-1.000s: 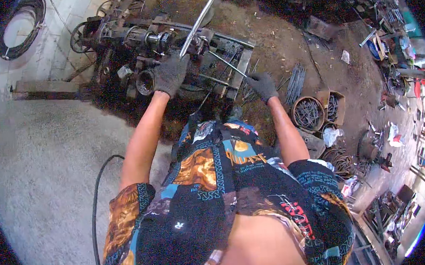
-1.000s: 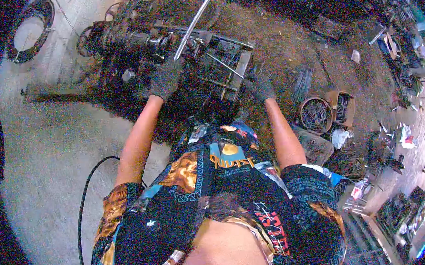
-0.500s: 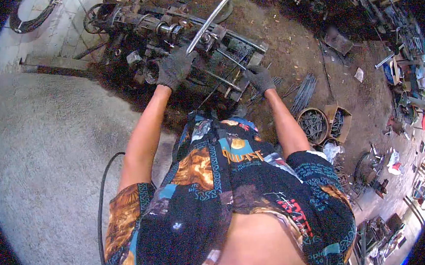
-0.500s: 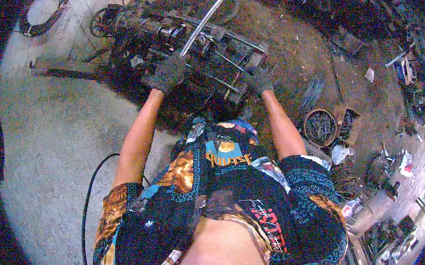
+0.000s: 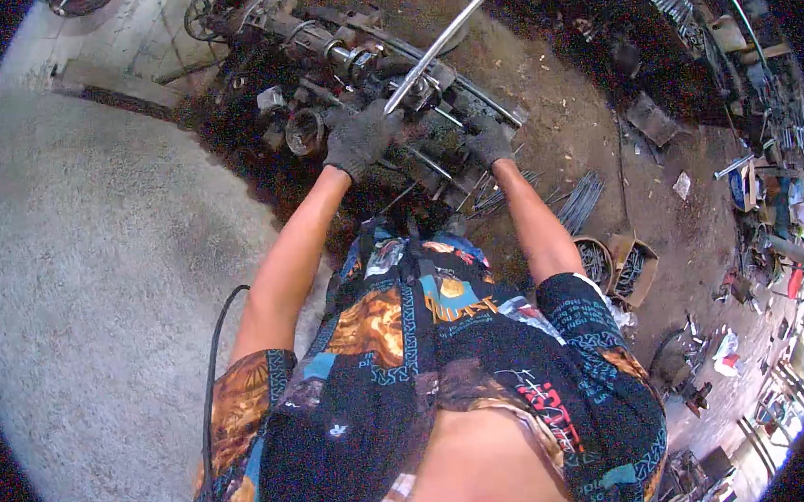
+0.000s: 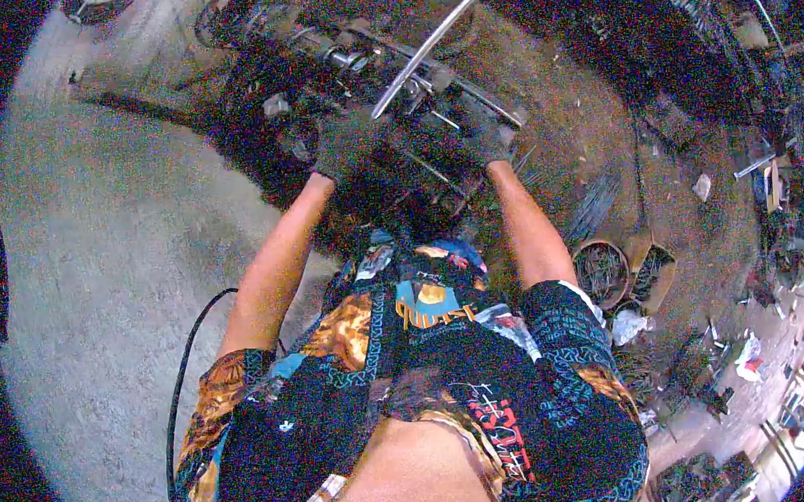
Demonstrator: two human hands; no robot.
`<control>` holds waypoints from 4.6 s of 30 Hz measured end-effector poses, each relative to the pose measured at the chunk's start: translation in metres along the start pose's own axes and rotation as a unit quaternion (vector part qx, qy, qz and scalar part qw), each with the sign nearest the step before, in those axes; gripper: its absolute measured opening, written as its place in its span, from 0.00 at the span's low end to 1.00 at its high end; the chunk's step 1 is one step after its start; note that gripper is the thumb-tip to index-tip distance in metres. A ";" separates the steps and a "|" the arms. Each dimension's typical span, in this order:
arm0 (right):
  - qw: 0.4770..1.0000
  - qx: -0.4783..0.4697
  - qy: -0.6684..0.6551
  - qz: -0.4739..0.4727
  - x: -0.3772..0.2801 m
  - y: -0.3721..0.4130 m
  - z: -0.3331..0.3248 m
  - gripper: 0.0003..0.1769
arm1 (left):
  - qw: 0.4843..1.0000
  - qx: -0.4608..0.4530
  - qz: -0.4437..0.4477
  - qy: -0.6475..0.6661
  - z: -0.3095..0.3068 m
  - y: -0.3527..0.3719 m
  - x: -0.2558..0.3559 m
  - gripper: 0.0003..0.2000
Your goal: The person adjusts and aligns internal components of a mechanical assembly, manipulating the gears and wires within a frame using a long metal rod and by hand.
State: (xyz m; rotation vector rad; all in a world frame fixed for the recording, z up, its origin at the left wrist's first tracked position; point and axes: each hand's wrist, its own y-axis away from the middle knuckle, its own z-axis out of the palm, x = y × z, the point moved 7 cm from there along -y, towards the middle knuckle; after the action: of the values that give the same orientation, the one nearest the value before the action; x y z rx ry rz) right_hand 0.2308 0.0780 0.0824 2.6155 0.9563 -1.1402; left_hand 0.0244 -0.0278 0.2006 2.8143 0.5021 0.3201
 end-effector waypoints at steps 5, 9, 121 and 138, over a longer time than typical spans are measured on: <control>0.998 0.014 -0.059 0.017 -0.006 -0.016 0.007 0.19 | 0.992 0.032 0.106 0.057 0.002 0.000 0.005 0.25; 0.999 0.017 -0.028 0.030 0.027 -0.021 0.039 0.18 | 0.983 0.087 0.094 0.129 -0.015 0.014 0.015 0.12; 0.936 0.050 0.277 -0.209 -0.124 -0.115 -0.092 0.25 | 0.963 0.219 0.153 0.043 0.018 -0.109 -0.179 0.22; 0.942 -0.027 0.182 0.281 -0.145 0.060 -0.020 0.34 | 0.940 0.274 0.162 0.124 0.041 -0.190 -0.312 0.24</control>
State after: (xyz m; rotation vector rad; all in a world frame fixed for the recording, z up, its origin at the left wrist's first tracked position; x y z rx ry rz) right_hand 0.2048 -0.0353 0.1905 2.8196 0.2232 -0.4971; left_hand -0.3086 0.0217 0.0539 3.4285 0.1849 0.7042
